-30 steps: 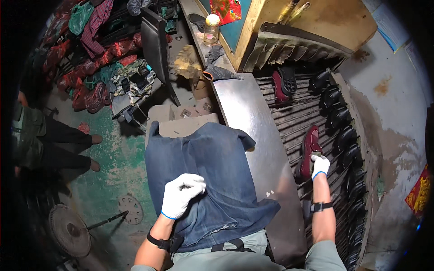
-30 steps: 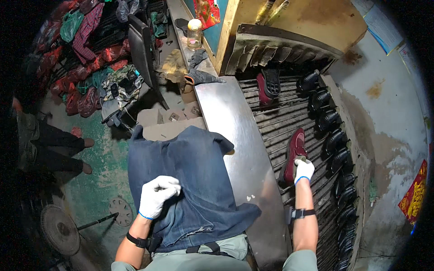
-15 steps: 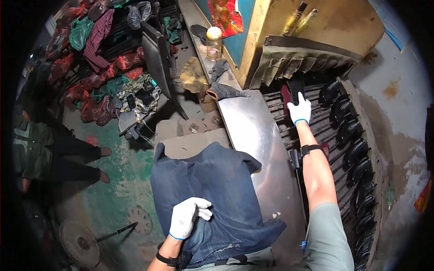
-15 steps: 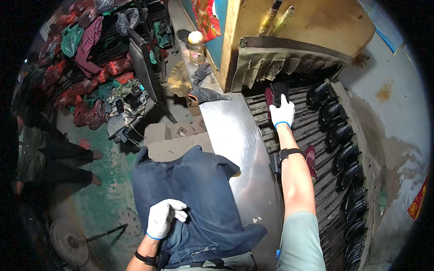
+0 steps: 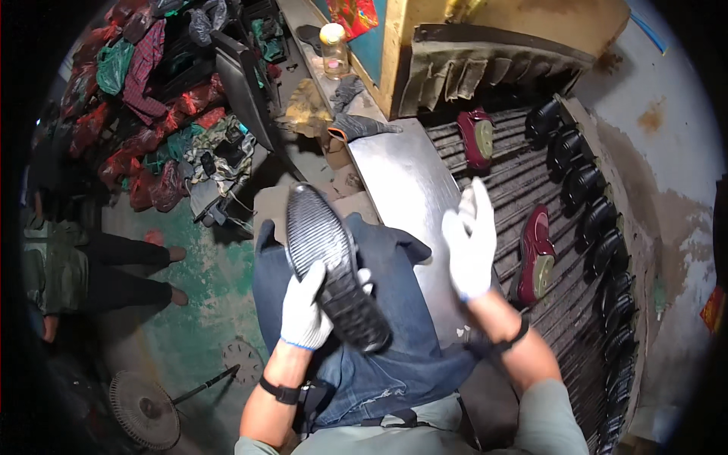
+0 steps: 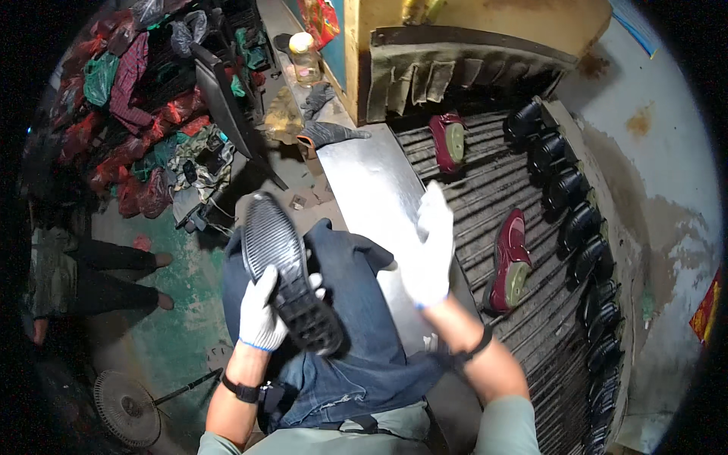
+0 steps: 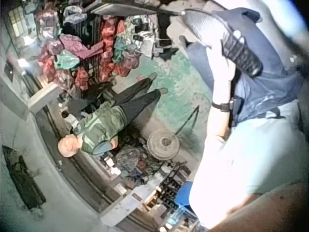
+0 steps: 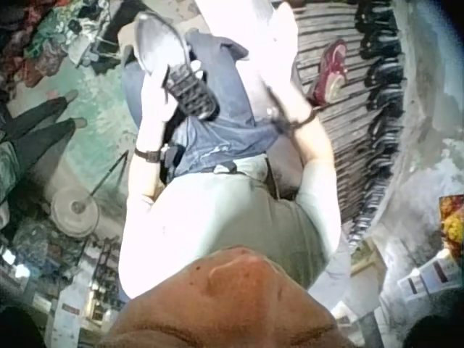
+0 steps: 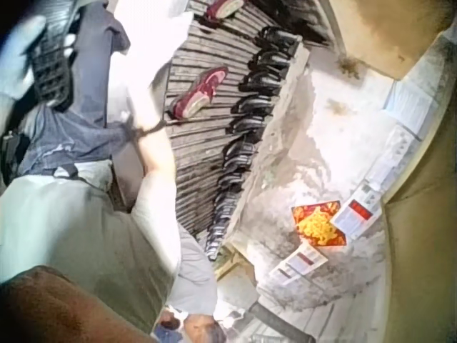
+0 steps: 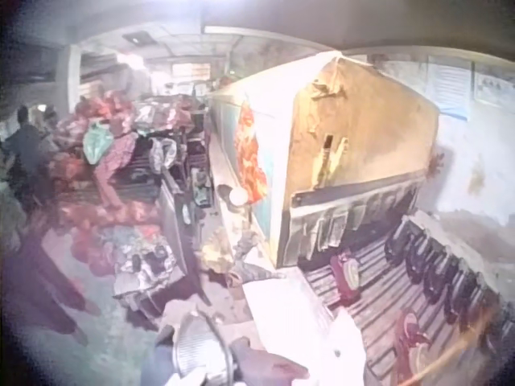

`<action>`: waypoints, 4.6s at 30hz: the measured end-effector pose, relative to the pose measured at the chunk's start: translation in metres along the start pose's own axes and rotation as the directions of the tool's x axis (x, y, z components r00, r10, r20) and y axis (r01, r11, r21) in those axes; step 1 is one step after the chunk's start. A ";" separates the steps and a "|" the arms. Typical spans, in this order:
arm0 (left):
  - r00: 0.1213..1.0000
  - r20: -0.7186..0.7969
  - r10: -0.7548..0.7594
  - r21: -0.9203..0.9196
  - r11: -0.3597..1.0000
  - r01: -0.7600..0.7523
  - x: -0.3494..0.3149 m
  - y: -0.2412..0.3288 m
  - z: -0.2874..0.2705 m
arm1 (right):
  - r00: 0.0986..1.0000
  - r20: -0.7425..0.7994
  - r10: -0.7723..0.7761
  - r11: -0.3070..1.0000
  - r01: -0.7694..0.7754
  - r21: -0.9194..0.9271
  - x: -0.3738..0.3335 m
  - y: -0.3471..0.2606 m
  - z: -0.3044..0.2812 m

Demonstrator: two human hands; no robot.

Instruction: The person repeatedly picks up maroon leather shoes from a nearby rack and rubs their surfaces with gloved hands. The person turns the shoes over to treat different sides and places them back on the rack after each handling.

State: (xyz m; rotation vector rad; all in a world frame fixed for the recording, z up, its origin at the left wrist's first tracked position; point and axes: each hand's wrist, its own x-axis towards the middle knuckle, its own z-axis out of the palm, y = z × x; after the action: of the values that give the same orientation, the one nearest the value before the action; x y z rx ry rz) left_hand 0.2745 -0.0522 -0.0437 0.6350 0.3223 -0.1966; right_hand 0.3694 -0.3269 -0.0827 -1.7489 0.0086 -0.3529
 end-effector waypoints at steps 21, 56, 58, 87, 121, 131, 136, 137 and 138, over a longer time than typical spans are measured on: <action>0.991 0.120 0.057 0.179 0.981 -0.078 -0.031 0.045 -0.014 | 0.747 0.213 0.630 0.220 -0.435 0.873 0.109 0.099 -0.086; 0.825 0.507 0.250 0.276 0.860 -0.430 -0.044 0.065 0.006 | 0.791 0.609 0.066 0.998 -0.051 -0.042 -0.176 -0.151 0.004; 0.823 0.510 0.251 0.290 0.850 -0.439 -0.044 0.065 0.007 | 0.792 0.607 0.056 0.998 -0.044 -0.036 -0.177 -0.151 0.005; 0.932 0.317 0.179 0.377 0.877 -0.297 -0.061 0.067 0.019 | 0.830 0.556 0.031 0.996 0.021 -0.086 -0.181 -0.151 0.019; 0.914 0.146 0.379 0.818 0.473 -0.327 -0.050 0.089 0.011 | 0.765 0.638 0.092 0.996 -0.067 -0.063 -0.158 -0.141 0.032; 0.942 -0.244 0.232 -0.129 0.954 -0.269 -0.054 0.069 -0.011 | 0.188 0.959 0.210 0.198 -0.969 0.147 -0.149 -0.050 -0.013; 0.945 -0.010 0.328 -0.269 0.909 -0.318 -0.047 0.027 -0.062 | 0.584 0.785 0.205 0.084 -0.810 0.581 -0.160 -0.044 0.018; 0.949 -0.017 0.313 -0.364 0.883 -0.298 -0.045 0.018 -0.062 | 0.658 0.728 0.193 0.038 -0.746 0.665 -0.154 -0.042 0.021; 0.962 -0.054 0.268 -0.433 0.862 -0.264 -0.041 0.010 -0.070 | 0.742 0.650 0.161 0.098 -0.668 0.738 -0.145 -0.065 0.031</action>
State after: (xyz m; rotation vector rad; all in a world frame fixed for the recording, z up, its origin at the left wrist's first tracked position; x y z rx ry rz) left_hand 0.2228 0.0014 -0.0764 0.2250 0.2551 0.1402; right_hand 0.2267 -0.2549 -0.0590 -0.3933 0.0010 0.4694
